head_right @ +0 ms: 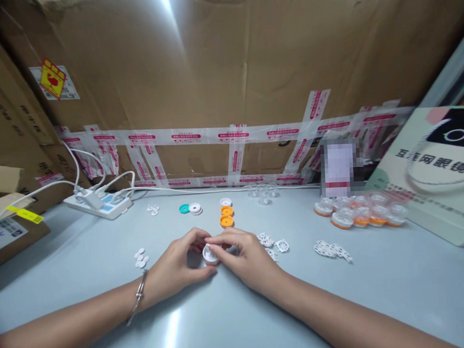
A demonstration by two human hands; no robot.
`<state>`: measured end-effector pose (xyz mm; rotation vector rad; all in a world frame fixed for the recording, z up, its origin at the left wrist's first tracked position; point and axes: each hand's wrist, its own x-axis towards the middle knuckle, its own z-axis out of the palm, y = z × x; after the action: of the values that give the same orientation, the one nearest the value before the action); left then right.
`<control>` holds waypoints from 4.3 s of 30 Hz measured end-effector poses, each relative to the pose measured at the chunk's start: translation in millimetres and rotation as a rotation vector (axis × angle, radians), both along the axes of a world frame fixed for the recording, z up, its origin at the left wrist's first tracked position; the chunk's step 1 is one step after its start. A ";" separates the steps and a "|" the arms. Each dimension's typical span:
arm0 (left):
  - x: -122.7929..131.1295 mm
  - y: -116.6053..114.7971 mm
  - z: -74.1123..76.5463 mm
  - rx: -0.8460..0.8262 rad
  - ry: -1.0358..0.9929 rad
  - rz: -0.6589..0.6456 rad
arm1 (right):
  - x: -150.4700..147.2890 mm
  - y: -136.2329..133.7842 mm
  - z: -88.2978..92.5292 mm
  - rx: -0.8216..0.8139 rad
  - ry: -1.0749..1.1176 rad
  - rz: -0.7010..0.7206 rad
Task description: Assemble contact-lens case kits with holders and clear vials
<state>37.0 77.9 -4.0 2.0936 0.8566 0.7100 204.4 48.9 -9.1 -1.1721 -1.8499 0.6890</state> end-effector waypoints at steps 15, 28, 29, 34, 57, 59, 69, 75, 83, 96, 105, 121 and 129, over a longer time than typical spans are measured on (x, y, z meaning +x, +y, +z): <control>-2.6 11.0 -1.2 -0.358 -0.276 0.098 | 118.4 66.6 -1.2 0.180 -0.077 -0.656; 1.1 4.9 5.9 -0.667 -0.372 0.135 | 107.6 73.3 -4.6 0.190 -0.028 -0.569; 0.6 5.9 4.7 -0.675 -0.372 0.146 | 101.8 68.4 1.8 0.188 0.008 -0.567; 0.4 9.5 -0.9 -0.711 -0.390 0.059 | 49.2 31.5 31.0 0.109 0.164 -0.403; 1.2 9.1 -2.3 -0.707 -0.416 -0.042 | 12.3 6.9 17.0 -0.252 0.298 0.079; 1.5 9.3 -2.8 -0.705 -0.417 -0.048 | 12.0 7.0 16.5 -0.252 0.296 0.078; 1.9 5.7 -0.5 -0.709 -0.414 -0.016 | 10.1 5.3 16.7 -0.256 0.257 0.065; 5.4 2.1 0.3 -0.671 -0.376 0.004 | 4.1 2.0 14.2 -0.205 0.211 -0.053; 1.5 3.6 5.3 -0.713 -0.392 -0.008 | 1.7 3.5 12.1 -0.329 0.445 0.054; 0.8 -11.9 37.4 -0.851 -0.653 -0.005 | 0.1 -2.0 42.5 -0.235 0.641 0.108; 6.5 -72.5 67.1 -0.668 -0.883 0.270 | -17.2 -35.4 78.0 -0.141 0.752 0.122; 13.0 -107.2 16.5 -0.471 -0.935 0.391 | -21.4 -60.6 50.1 -0.066 0.615 0.131; 12.2 -111.8 17.4 -0.302 -0.920 0.478 | -35.0 -73.0 45.0 -0.240 0.779 0.192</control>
<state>49.2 -34.0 13.4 1.0778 0.8345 1.5173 169.4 -24.1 35.9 -0.7058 -1.2370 1.2897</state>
